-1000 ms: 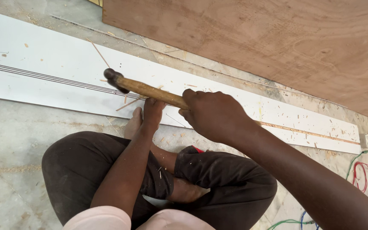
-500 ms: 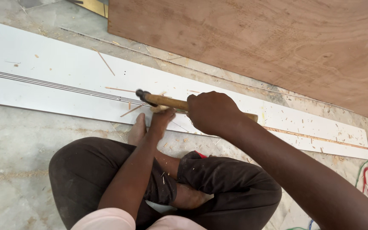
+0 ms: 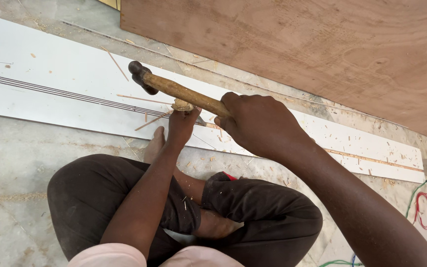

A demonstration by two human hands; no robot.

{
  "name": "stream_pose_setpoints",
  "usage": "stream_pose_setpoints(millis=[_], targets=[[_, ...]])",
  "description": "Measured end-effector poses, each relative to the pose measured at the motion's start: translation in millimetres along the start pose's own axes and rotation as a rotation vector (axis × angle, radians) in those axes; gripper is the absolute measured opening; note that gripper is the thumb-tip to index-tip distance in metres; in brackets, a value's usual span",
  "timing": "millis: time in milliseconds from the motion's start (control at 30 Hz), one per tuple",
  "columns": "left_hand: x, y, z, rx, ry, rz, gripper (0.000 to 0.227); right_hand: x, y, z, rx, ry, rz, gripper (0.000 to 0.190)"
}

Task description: The person sits on the floor and uses a hammer and chisel to carve a groove along a marked line on a long white board. They repeatedly strike the chisel to remove wood chips and deepen the groove.

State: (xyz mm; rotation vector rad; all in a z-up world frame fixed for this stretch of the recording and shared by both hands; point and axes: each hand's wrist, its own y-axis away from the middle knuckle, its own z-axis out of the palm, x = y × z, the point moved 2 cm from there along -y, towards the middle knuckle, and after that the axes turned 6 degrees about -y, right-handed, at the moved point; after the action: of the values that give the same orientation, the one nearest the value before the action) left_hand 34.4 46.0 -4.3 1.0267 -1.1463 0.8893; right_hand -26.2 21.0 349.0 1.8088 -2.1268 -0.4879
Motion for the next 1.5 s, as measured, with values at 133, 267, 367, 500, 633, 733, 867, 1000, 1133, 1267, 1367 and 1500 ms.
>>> stream_pose_setpoints(millis=[133, 267, 367, 500, 633, 733, 867, 1000, 1133, 1267, 1367, 1500], targets=[[-13.9, -2.5, 1.4, 0.008, 0.098, 0.001, 0.035, 6.1, 3.3, 7.6, 0.015, -0.007, -0.027, 0.035], [-30.8, -0.7, 0.9, -0.010, 0.092, -0.101, 0.036, 9.0, -2.4, 22.4, -0.037, 0.096, -0.027, 0.035], [-33.4, 5.1, 2.5, -0.033, 0.162, -0.028, 0.033, 6.5, -2.5, 20.3, -0.077, 0.162, -0.017, 0.038], [-43.6, 3.4, 4.2, -0.043, 0.115, -0.160, 0.035, 2.9, 6.6, 16.2, 0.027, 0.027, -0.101, 0.039], [-38.3, 7.6, 4.0, -0.048, 0.269, -0.088, 0.033, 3.6, -2.0, 21.8, -0.050, 0.074, -0.029, 0.039], [-37.2, 7.5, 9.2, -0.033, 0.305, -0.029, 0.033, 4.6, -7.8, 19.2, -0.088, 0.154, 0.007, 0.038], [-64.2, 1.5, 14.9, -0.024, 0.282, -0.113, 0.035, 4.0, 1.5, 21.7, -0.038, 0.078, -0.047, 0.039], [-67.3, -3.6, 18.8, -0.075, 0.445, -0.087, 0.030, 8.4, -9.2, 30.2, -0.105, 0.136, 0.012, 0.035], [-61.8, 12.3, 37.5, -0.152, 0.375, -0.167, 0.030, 17.0, -13.4, 30.4, -0.132, 0.229, 0.025, 0.034], [-51.3, 8.9, 29.5, -0.115, 0.460, -0.121, 0.028, 19.9, -2.1, 16.7, -0.070, 0.107, 0.038, 0.037], [-39.6, 4.2, 23.6, -0.023, 0.400, -0.109, 0.032, 15.4, 0.7, 5.3, -0.006, 0.011, 0.015, 0.035], [-20.4, 11.2, 16.3, 0.078, 0.114, -0.029, 0.033, 13.1, 3.2, 2.1, -0.027, 0.011, 0.041, 0.036]])
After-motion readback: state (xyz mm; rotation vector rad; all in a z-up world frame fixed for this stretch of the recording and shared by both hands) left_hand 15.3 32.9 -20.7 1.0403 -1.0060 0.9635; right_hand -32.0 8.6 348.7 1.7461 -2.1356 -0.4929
